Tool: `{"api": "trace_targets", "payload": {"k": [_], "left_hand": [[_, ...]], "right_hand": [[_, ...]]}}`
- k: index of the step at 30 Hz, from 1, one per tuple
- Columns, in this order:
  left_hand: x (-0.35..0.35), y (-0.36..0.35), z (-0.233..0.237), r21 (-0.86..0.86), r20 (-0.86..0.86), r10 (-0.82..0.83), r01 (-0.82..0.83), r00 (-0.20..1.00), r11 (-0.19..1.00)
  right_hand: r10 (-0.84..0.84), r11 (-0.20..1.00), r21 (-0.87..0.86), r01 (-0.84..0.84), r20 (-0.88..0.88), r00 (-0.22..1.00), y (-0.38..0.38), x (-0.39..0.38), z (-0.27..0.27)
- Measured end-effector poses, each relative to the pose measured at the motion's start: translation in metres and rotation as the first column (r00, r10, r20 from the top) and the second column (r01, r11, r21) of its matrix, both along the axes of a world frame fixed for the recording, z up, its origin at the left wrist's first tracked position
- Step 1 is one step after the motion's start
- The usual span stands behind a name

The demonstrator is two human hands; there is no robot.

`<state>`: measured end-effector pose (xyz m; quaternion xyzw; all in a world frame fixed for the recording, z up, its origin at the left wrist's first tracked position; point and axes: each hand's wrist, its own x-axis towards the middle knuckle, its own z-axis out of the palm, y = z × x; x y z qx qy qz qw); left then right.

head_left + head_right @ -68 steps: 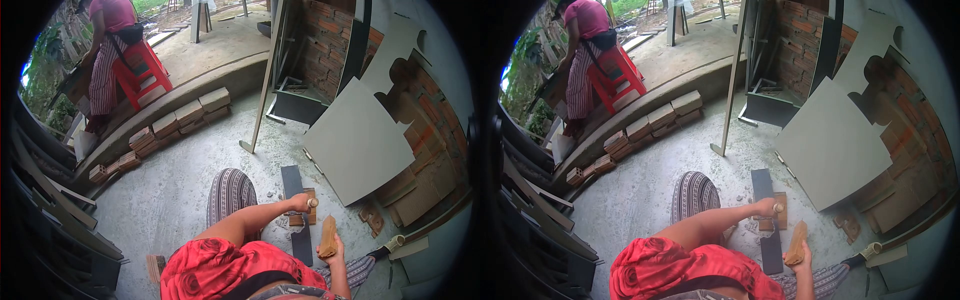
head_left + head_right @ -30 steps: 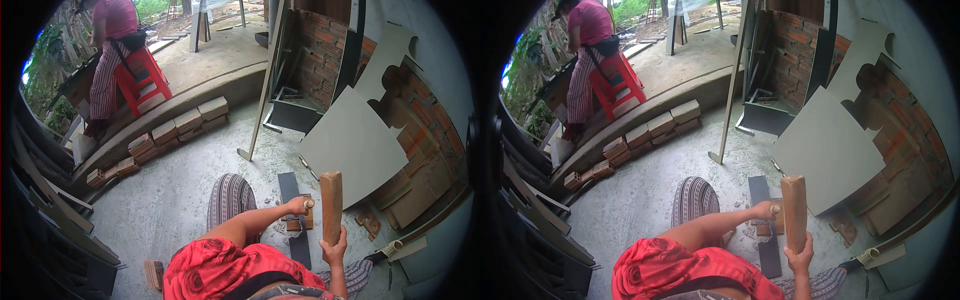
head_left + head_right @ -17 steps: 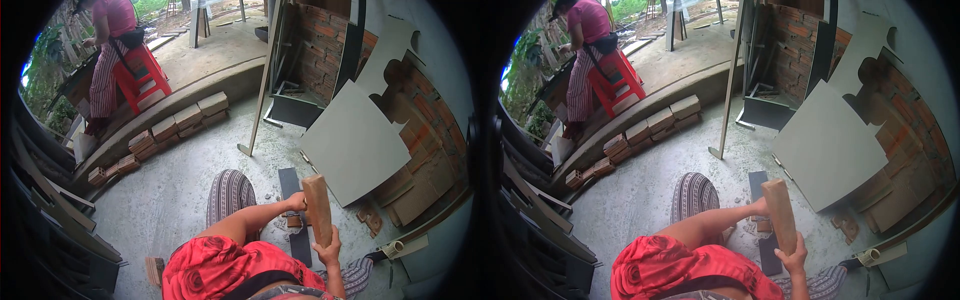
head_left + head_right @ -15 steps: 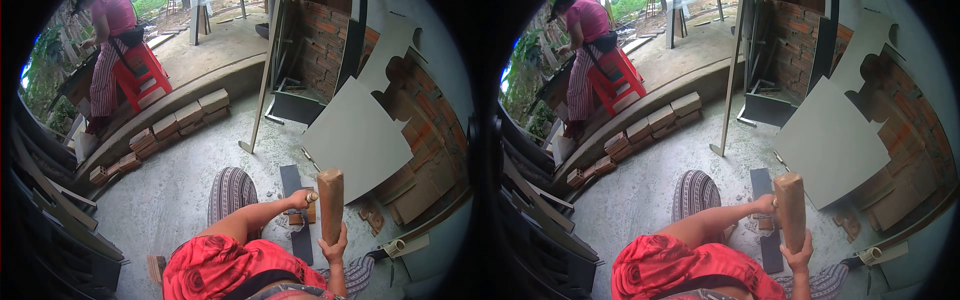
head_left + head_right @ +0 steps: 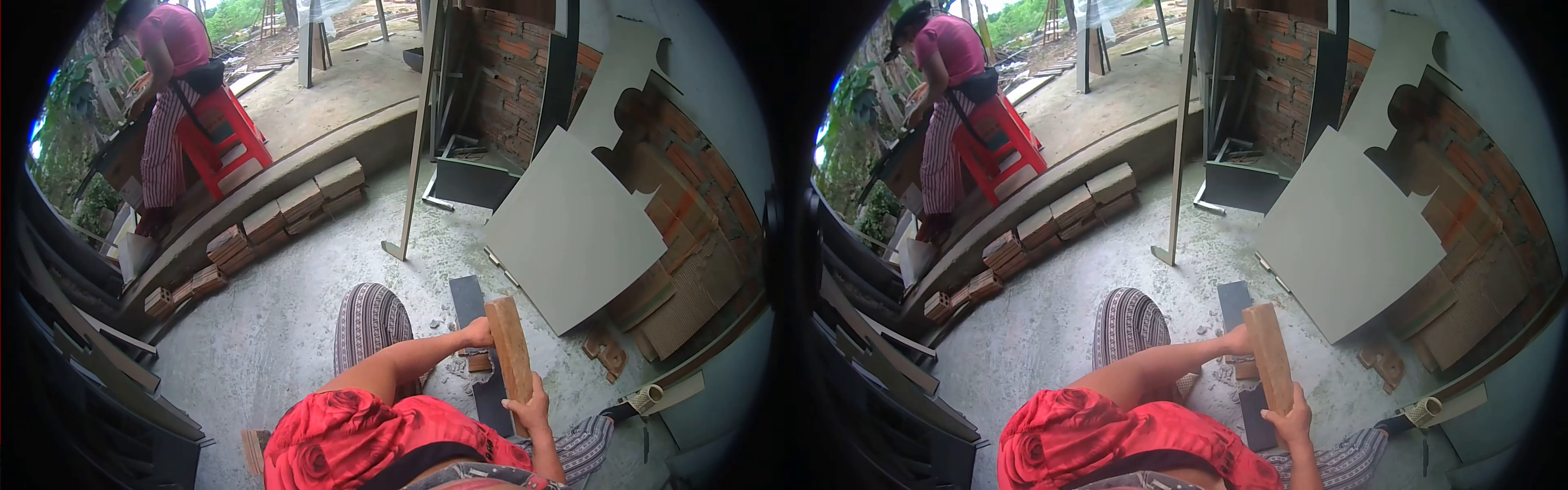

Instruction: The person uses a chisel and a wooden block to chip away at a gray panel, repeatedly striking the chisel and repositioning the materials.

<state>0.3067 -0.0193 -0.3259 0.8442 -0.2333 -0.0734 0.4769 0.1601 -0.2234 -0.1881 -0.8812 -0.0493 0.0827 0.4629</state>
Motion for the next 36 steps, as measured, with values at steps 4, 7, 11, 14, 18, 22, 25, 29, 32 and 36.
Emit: {"api": "trace_targets", "payload": {"k": [4,7,11,14,18,22,25,29,32,36], "left_hand": [[-0.01,-0.002,0.02,-0.113,-0.043,0.069,-0.074,0.997,0.991],[-0.004,-0.007,-0.008,-0.164,0.028,0.117,-0.111,0.993,0.98],[-0.011,-0.004,0.036,-0.185,-0.187,0.064,-0.099,0.98,0.978],[-0.01,-0.001,0.048,-0.114,-0.252,0.061,-0.092,0.966,0.989],[0.0,-0.009,0.006,-0.185,-0.08,0.086,-0.1,0.993,0.978],[0.007,-0.01,-0.003,-0.183,-0.031,0.15,-0.153,0.988,0.971],[-0.002,-0.005,0.031,-0.151,-0.188,0.106,-0.136,0.976,0.979],[-0.006,-0.005,0.041,-0.161,-0.21,0.094,-0.129,0.973,0.978],[-0.003,-0.007,0.016,-0.157,-0.097,0.105,-0.119,0.99,0.98],[-0.008,-0.007,0.036,-0.226,-0.046,0.084,-0.092,0.995,0.97]], "right_hand": [[-0.007,1.0,-0.022,0.008,0.04,0.999,-0.007,-0.004,-0.003],[0.013,1.0,0.005,-0.013,0.106,0.994,-0.002,-0.001,0.0],[-0.085,0.984,0.175,0.02,0.371,0.925,0.006,-0.002,0.022],[-0.119,0.975,0.22,0.022,0.441,0.89,0.009,-0.001,0.022],[0.025,0.983,-0.181,0.027,0.282,0.959,-0.002,0.0,0.002],[0.015,0.994,-0.112,-0.004,0.095,0.995,-0.007,-0.003,0.0],[-0.024,0.993,0.117,-0.01,0.288,0.957,0.003,0.0,0.008],[-0.153,0.954,0.299,0.031,0.394,0.906,0.019,0.0,0.028],[-0.058,0.998,0.037,0.047,0.436,0.898,0.007,0.005,0.003],[-0.014,0.975,-0.213,0.055,0.19,0.982,-0.001,0.009,0.0]]}}
